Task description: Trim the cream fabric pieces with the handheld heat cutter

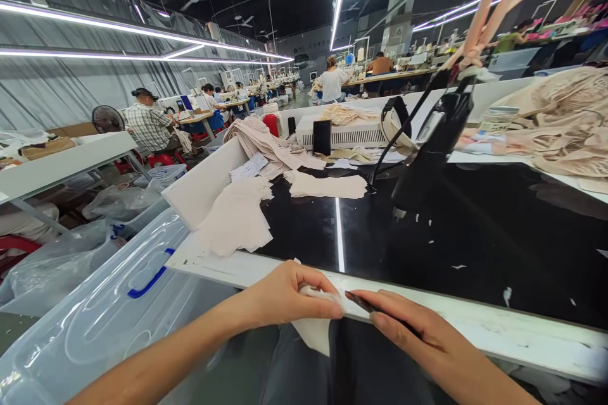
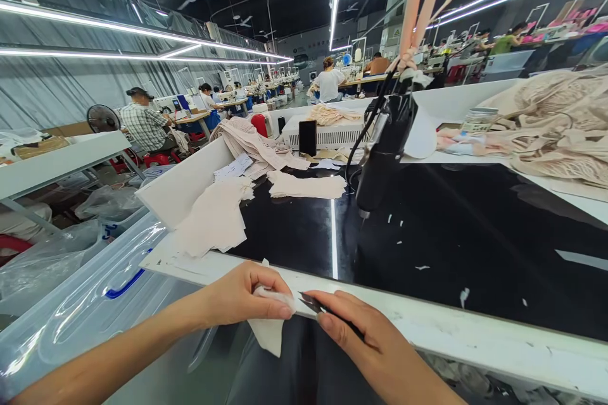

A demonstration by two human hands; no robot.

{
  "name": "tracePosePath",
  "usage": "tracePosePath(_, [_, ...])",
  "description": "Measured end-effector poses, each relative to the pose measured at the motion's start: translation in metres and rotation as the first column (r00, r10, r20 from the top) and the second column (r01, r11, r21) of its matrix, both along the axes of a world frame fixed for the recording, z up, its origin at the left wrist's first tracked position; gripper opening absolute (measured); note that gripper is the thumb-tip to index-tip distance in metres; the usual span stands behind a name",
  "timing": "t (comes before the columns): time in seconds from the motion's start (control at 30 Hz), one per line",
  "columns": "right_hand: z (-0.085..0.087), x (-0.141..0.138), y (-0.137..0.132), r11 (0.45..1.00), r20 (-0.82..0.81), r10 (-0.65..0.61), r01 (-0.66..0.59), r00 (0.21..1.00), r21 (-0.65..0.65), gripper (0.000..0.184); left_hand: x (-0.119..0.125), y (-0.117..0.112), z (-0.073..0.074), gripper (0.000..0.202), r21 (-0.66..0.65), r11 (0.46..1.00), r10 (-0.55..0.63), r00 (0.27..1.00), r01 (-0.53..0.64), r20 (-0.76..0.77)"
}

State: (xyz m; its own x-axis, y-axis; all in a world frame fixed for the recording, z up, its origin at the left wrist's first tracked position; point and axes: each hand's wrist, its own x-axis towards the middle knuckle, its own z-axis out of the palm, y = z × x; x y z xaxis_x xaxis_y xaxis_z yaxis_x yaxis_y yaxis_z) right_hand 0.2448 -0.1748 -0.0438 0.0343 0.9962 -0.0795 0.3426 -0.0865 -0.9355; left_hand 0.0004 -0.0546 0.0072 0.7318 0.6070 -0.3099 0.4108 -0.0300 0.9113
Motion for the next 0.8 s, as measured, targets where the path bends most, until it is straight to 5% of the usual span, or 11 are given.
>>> tracePosePath(0.37, [-0.003, -0.006, 0.002, 0.994, -0.048, 0.101, -0.103, 0.994, -0.039, 0.069, -0.003, 0.001, 0.000, 0.034, 0.020, 0.999, -0.039, 0.999, 0.038, 0.008])
tracePosePath(0.8, [0.004, -0.013, 0.002, 0.995, -0.120, 0.052, -0.061, 0.991, -0.077, 0.066, -0.005, 0.000, 0.003, 0.031, 0.124, 0.990, -0.062, 0.996, 0.068, -0.058])
